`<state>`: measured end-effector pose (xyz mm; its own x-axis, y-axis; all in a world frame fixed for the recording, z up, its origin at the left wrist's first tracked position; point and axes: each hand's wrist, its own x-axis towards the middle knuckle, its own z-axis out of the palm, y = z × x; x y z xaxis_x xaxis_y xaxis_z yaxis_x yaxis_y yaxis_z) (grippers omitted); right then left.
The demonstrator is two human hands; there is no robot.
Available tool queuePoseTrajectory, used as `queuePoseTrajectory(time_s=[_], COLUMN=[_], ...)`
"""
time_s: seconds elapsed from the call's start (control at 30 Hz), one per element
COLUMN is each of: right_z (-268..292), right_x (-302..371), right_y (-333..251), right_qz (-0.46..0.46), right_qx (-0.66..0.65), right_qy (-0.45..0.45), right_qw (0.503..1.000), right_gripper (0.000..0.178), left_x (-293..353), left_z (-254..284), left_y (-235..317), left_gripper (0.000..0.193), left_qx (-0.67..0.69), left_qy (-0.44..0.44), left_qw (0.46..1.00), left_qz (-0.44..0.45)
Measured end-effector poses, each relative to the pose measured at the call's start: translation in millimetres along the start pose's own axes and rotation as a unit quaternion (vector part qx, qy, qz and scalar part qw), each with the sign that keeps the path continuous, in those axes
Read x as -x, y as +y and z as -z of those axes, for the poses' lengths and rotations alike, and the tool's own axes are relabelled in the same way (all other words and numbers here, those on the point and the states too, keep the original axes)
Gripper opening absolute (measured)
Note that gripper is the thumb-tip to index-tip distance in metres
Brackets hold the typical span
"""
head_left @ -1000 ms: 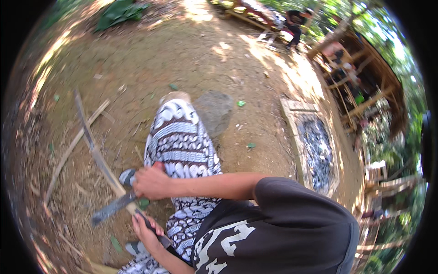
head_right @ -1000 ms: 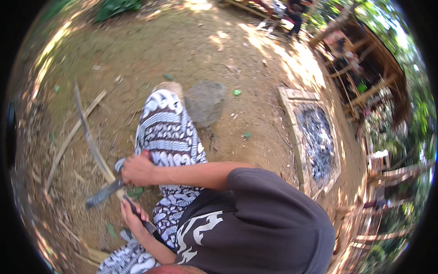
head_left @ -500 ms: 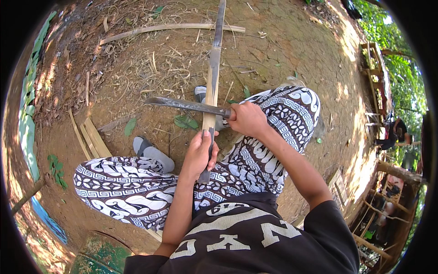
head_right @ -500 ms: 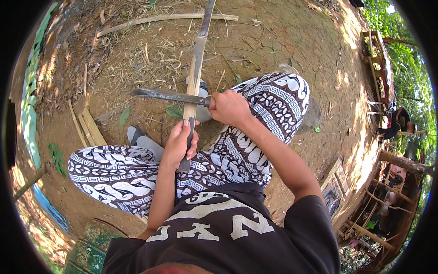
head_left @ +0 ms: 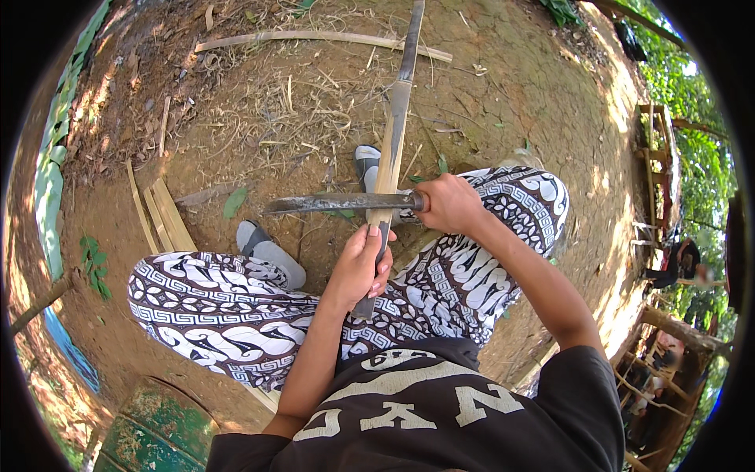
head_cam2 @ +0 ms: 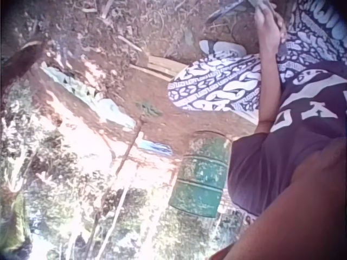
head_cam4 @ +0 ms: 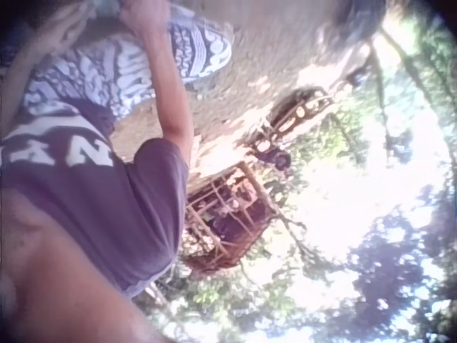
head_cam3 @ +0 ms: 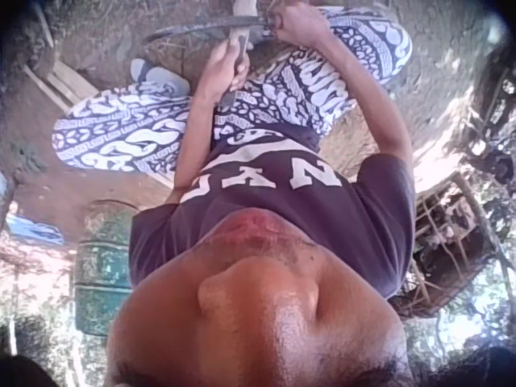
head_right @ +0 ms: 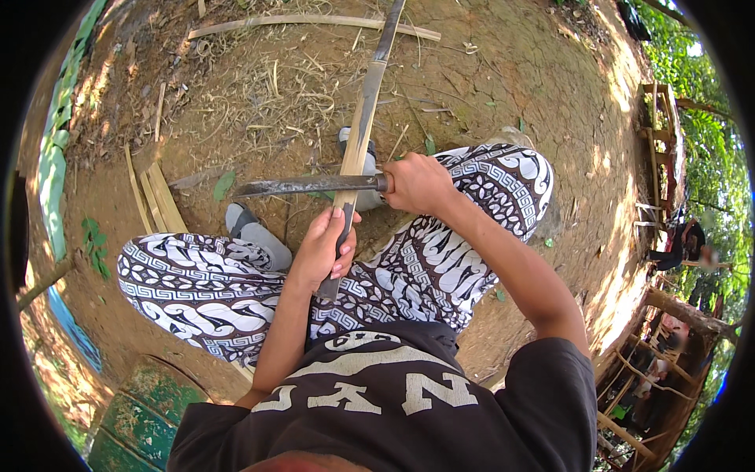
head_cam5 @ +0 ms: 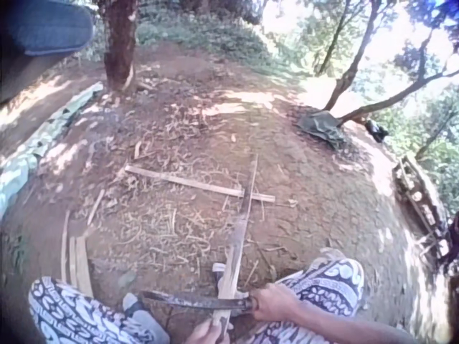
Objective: The person uses a blade to shave a thin strip of bamboo by hand while seated on a log outdoors.
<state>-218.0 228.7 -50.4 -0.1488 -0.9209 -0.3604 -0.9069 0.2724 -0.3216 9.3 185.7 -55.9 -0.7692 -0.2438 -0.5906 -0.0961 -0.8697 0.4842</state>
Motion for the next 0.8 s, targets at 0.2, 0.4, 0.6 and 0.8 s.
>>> queuePoseTrajectory(time_s=[0.2,0.4,0.6,0.8], right_z=[-8,-26,27,53], right_x=[-10,-22,-87,-39], right_y=[10,28,144,67], right_qz=[0.028,0.026,-0.307,-0.193], right_qx=[0.026,0.039,-0.002,-0.089], right_qy=[-0.002,-0.017,0.155,0.144], right_qw=[0.999,0.999,0.939,0.966], right_gripper=[0.015,0.013,0.032,0.033], left_x=[2,-2,1,-2], left_z=[1,7,5,3], left_y=[0,-9,11,6], left_gripper=[0.036,0.034,0.034,0.035], left_qx=[-0.032,-0.059,-0.025,-0.027], left_qy=[0.006,0.022,-0.011,0.006], left_qw=[0.999,0.998,0.999,0.999], left_qz=[-0.009,-0.007,-0.019,-0.024])
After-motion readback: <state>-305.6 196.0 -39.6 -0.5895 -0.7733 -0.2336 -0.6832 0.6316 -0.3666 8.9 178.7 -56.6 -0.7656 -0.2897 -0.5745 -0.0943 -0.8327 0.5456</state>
